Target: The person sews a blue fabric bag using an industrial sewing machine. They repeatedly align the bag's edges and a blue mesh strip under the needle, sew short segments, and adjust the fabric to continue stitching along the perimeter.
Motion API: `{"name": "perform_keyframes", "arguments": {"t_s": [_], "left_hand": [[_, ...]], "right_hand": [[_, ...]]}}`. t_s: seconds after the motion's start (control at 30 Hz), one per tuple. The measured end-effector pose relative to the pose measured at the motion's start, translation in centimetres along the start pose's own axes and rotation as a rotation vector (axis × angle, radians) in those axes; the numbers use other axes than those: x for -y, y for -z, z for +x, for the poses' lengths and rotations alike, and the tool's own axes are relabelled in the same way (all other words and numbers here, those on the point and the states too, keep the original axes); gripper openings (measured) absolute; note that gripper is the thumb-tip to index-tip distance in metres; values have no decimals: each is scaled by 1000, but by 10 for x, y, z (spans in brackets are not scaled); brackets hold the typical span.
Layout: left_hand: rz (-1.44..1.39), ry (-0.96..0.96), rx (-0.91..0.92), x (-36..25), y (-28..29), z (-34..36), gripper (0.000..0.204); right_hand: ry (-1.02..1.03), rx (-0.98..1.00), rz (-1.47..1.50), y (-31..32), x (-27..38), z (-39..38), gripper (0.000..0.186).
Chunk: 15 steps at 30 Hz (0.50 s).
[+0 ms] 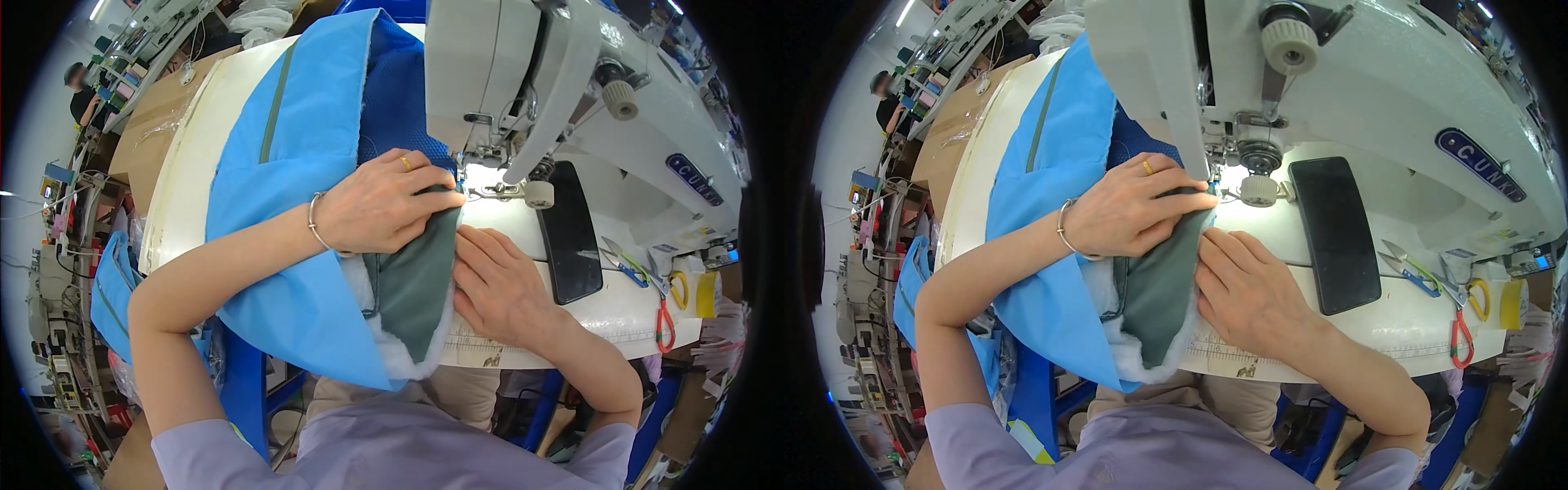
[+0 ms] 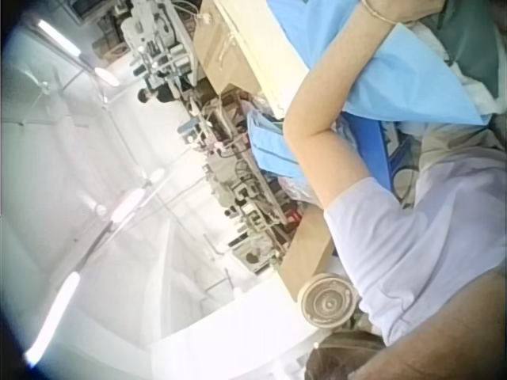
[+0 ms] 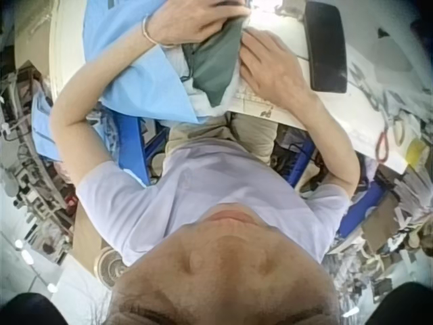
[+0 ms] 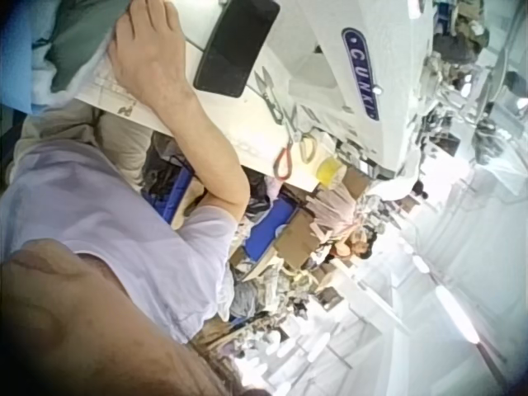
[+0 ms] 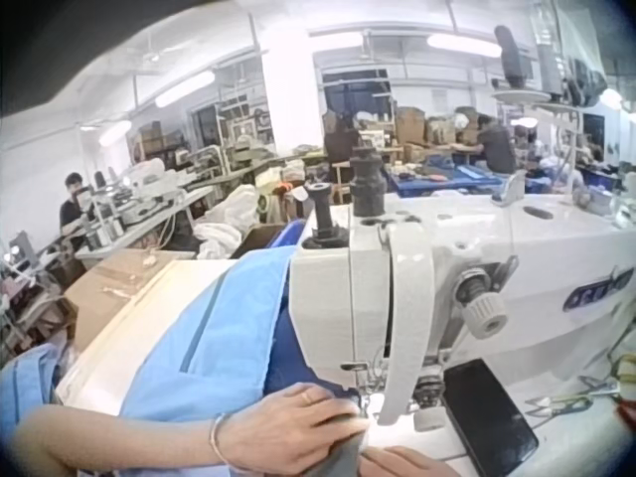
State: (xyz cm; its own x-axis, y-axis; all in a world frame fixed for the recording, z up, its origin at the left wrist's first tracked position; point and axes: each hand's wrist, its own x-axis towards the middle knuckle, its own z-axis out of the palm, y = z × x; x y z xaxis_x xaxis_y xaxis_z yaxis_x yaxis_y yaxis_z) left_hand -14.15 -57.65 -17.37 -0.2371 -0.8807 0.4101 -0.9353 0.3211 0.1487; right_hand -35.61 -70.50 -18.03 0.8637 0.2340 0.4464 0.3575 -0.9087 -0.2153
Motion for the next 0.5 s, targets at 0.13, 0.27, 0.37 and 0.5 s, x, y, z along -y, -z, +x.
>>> {"name": "perform_keyframes", "arguments": {"t_s": [0.13, 0.27, 0.37, 0.5], "left_hand": [[-40, 21, -55, 2, -4, -3, 49], [-7, -4, -31, 1, -2, 0, 47], [23, -13, -10, 3, -1, 0, 46], [32, -35, 10, 7, 0, 2, 46]], "right_hand": [[4, -4, 13, 0, 0, 1, 33], [-4, 3, 14, 0, 0, 1, 34], [-20, 22, 28, 1, 0, 1, 35], [-28, 42, 32, 1, -2, 1, 39]]}}
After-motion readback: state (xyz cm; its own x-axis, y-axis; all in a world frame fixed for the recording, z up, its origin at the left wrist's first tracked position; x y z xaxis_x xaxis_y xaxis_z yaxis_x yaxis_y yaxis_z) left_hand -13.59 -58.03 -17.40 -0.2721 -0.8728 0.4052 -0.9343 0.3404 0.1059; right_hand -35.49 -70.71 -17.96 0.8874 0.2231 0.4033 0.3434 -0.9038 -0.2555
